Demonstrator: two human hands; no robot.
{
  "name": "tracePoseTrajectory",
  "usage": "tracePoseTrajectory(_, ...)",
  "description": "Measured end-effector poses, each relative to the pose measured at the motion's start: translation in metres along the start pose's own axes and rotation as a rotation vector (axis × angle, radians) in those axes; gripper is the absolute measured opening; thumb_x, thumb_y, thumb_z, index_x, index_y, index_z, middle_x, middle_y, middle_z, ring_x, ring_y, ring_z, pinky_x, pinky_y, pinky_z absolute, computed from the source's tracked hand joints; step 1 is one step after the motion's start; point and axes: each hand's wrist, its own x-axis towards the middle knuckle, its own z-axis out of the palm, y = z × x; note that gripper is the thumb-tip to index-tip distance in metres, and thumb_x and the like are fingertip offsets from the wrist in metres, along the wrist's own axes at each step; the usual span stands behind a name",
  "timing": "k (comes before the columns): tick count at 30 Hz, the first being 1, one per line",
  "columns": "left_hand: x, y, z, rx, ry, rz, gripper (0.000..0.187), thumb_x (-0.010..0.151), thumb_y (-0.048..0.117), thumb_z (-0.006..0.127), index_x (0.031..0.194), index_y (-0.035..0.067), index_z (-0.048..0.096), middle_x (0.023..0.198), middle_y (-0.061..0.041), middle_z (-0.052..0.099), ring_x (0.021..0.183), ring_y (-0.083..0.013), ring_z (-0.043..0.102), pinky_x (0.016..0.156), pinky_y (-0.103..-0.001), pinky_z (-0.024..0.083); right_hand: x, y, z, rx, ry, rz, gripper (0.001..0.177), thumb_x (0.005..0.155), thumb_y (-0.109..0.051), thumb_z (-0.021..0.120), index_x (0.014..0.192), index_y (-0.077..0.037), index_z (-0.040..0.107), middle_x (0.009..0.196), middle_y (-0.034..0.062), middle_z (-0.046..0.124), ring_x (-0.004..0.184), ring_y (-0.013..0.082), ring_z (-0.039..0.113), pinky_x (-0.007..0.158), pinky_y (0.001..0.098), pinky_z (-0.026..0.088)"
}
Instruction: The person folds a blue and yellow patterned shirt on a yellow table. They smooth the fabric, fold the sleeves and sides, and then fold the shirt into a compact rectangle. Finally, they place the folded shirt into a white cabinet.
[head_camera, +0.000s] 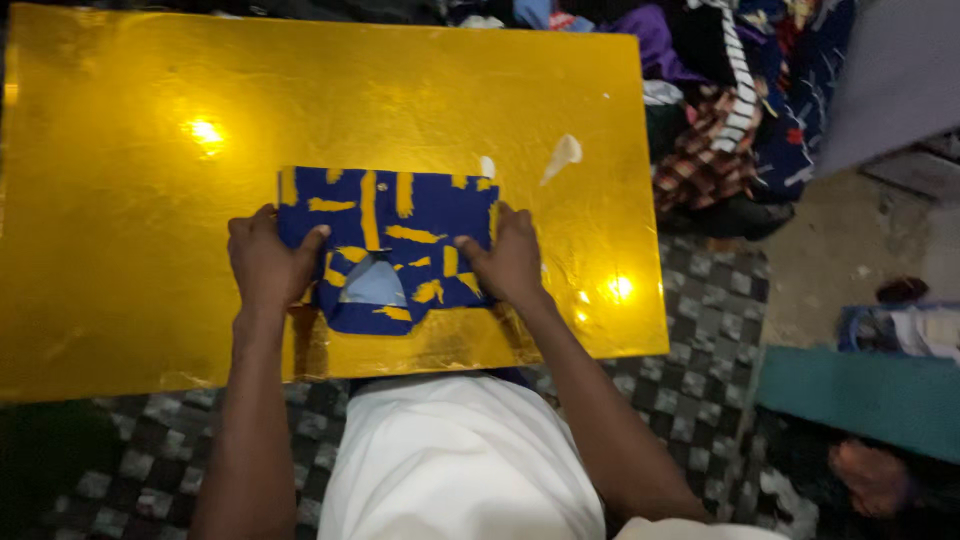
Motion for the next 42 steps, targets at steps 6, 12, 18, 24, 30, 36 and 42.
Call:
tracePoseTrajectory(6, 0.019, 0.002, 0.0, -0.145, -0.333, -0.259, 0.066, 0.081, 0.042, 0.085, 0.125, -0.003, 0.063, 0.11, -0.028, 0.072, 0.105, -0.046, 0.068, 0.092, -0.051, 0.053, 0.001, -0.019, 0.005, -0.051, -0.115, 0.137, 0.078, 0.078, -0.042, 0.083, 0.135, 0.002, 0.051, 0.116, 0.0264, 0.066, 0.11, 0.0437, 0.064, 0.091, 0.0511, 0.051)
tracePoseTrajectory(12, 0.033, 0.004, -0.01, -0.448, -0.474, -0.31, 0.058, 0.078, 0.028, 0.088, 0.119, -0.006, 0.066, 0.107, -0.019, 0.077, 0.094, -0.0279, 0.077, 0.085, -0.038, 0.059, -0.001, -0.02, 0.01, 0.001, -0.122, 0.292, 0.063, 0.075, -0.041, 0.084, 0.119, -0.003, 0.062, 0.097, 0.019, 0.074, 0.096, 0.0379, 0.071, 0.083, 0.0479, 0.055)
tracePoseTrajectory(18, 0.031, 0.023, -0.018, -1.024, -0.61, -0.591, 0.051, 0.081, 0.019, 0.082, 0.122, -0.002, 0.062, 0.108, -0.015, 0.075, 0.086, -0.0206, 0.075, 0.076, -0.035, 0.064, -0.029, 0.002, 0.002, 0.864, -0.211, 0.445, 0.033, 0.083, -0.016, 0.075, 0.111, 0.0, 0.071, 0.098, 0.0116, 0.077, 0.086, 0.0235, 0.074, 0.075, 0.0347, 0.061)
tracePoseTrajectory(24, 0.025, 0.047, -0.013, -1.354, -0.887, -0.614, 0.052, 0.085, 0.024, 0.079, 0.126, -0.002, 0.063, 0.109, -0.014, 0.075, 0.091, -0.02, 0.076, 0.083, -0.034, 0.063, -0.103, 0.01, -0.039, 1.491, -0.196, 0.557, 0.04, 0.087, -0.003, 0.068, 0.125, 0.002, 0.061, 0.11, 0.0135, 0.073, 0.093, 0.0213, 0.075, 0.083, 0.0357, 0.064)
tracePoseTrajectory(30, 0.011, 0.093, -0.008, -1.362, -1.118, -0.612, 0.049, 0.085, 0.02, 0.077, 0.126, -0.004, 0.064, 0.109, -0.016, 0.076, 0.091, -0.0228, 0.076, 0.083, -0.038, 0.064, -0.15, 0.047, -0.056, 1.577, -0.02, 0.483, 0.05, 0.086, 0.001, 0.066, 0.134, 0.003, 0.056, 0.115, 0.0139, 0.071, 0.097, 0.0198, 0.074, 0.086, 0.0331, 0.063)
tracePoseTrajectory(36, -0.019, 0.181, 0.024, -1.333, -1.319, -0.664, 0.047, 0.087, 0.02, 0.077, 0.124, -0.005, 0.064, 0.108, -0.017, 0.076, 0.09, -0.0251, 0.076, 0.081, -0.041, 0.065, -0.184, 0.137, -0.082, 1.625, 0.147, 0.51, 0.046, 0.088, -0.008, 0.066, 0.13, 0.008, 0.059, 0.109, 0.0181, 0.073, 0.089, 0.0233, 0.075, 0.081, 0.0353, 0.063)
tracePoseTrajectory(42, -0.065, 0.307, 0.057, -1.381, -1.552, -0.384, 0.045, 0.095, 0.023, 0.07, 0.131, -0.002, 0.062, 0.115, -0.013, 0.075, 0.097, -0.0234, 0.075, 0.089, -0.04, 0.062, -0.228, 0.235, -0.16, 1.828, 0.325, 0.405, 0.045, 0.086, -0.01, 0.061, 0.128, 0.008, 0.061, 0.108, 0.0206, 0.074, 0.091, 0.028, 0.076, 0.083, 0.039, 0.063)
